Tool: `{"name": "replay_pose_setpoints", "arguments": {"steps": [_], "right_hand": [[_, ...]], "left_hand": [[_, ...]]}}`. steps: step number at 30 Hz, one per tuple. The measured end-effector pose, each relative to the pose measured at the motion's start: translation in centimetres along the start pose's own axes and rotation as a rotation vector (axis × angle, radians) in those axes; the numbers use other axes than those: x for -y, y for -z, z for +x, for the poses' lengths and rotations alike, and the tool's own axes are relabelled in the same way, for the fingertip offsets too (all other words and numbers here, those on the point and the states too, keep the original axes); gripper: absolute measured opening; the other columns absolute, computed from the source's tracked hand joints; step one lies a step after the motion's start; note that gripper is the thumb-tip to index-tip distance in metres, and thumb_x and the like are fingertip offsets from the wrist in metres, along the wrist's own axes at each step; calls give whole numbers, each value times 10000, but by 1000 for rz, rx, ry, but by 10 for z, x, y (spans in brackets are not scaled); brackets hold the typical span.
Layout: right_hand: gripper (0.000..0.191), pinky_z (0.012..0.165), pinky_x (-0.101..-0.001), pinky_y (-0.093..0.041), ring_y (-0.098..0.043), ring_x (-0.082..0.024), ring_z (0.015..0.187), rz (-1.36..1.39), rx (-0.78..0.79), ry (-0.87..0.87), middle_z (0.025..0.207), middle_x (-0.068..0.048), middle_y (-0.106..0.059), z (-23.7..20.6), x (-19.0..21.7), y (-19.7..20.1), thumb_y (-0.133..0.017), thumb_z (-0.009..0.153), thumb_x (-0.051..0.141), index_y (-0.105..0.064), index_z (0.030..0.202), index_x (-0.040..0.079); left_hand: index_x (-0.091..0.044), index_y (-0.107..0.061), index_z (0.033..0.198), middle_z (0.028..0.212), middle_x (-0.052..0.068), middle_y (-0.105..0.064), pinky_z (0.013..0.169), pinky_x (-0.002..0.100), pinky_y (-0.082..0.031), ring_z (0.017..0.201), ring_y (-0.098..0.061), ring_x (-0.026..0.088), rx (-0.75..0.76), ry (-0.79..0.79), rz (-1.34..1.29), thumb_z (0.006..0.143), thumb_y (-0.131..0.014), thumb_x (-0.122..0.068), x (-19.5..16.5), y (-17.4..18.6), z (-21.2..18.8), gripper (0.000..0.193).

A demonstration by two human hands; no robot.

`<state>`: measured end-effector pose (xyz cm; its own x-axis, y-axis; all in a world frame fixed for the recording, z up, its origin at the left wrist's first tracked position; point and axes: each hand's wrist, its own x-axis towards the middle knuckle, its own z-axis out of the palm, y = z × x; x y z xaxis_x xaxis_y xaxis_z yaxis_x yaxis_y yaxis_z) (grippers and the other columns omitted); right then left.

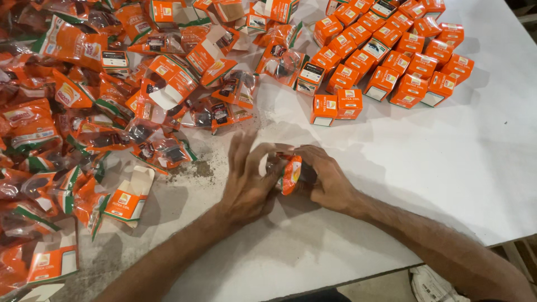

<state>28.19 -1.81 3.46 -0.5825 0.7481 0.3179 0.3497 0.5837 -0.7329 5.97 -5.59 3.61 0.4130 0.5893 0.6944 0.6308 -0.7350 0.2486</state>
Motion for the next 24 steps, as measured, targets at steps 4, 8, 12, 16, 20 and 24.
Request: {"name": "replay_pose_setpoints", "arguments": {"steps": [4, 8, 12, 16, 20, 24], "right_hand": [[604, 1031, -452, -489, -598, -378, 1211, -2, -15, -45, 1253, -158, -661, 2, 12, -1, -886, 738, 139, -617, 1267, 31], [634, 995, -440, -506, -592, -386, 1190, -33, -26, -50, 1250, -169, -646, 4, 16, 1, -898, 724, 179, -598, 1256, 11], [641, 984, -444, -514, -597, -390, 1194, -74, -15, -51, 1273, -184, -633, 3, 15, 0, -894, 725, 175, -590, 1261, -2], [627, 977, -439, -524, -602, -389, 1191, -51, -35, -37, 1278, -188, -635, 0, 12, -1, -869, 725, 144, -590, 1265, -7], [605, 979, -434, -530, -628, -371, 1163, -41, -62, 1, 1249, -164, -657, 0, 10, -2, -890, 748, 166, -602, 1257, 10], [625, 964, -438, -530, -634, -374, 1154, -38, -62, -25, 1251, -162, -657, 0, 13, -3, -885, 741, 142, -602, 1285, 21]], "left_hand": [[-38, -689, 1107, 1474, 242, -377, 1215, 631, -243, 1476, -220, 534, -10, 244, -14, 836, -718, -45, -10, -3, 0, 272], [-8, -679, 1138, 1464, 233, -408, 1208, 585, -328, 1467, -332, 482, -30, 440, -230, 867, -672, -16, -14, -7, 2, 272], [-19, -650, 1216, 1593, 232, -339, 1273, 626, -311, 1538, -305, 476, -102, 195, -50, 977, -691, -68, -12, -6, 3, 247], [-37, -637, 1095, 1622, 330, -217, 1203, 715, -216, 1523, -197, 540, 33, 101, -46, 925, -693, -165, -13, 1, 0, 220], [-29, -629, 1030, 1621, 369, -201, 1189, 750, -173, 1532, -155, 559, 120, 186, -50, 933, -663, -189, -12, 1, -2, 190], [-47, -654, 1014, 1621, 304, -298, 1199, 654, -254, 1535, -228, 526, 154, 307, -80, 944, -693, -188, -7, -6, 0, 162]]}}
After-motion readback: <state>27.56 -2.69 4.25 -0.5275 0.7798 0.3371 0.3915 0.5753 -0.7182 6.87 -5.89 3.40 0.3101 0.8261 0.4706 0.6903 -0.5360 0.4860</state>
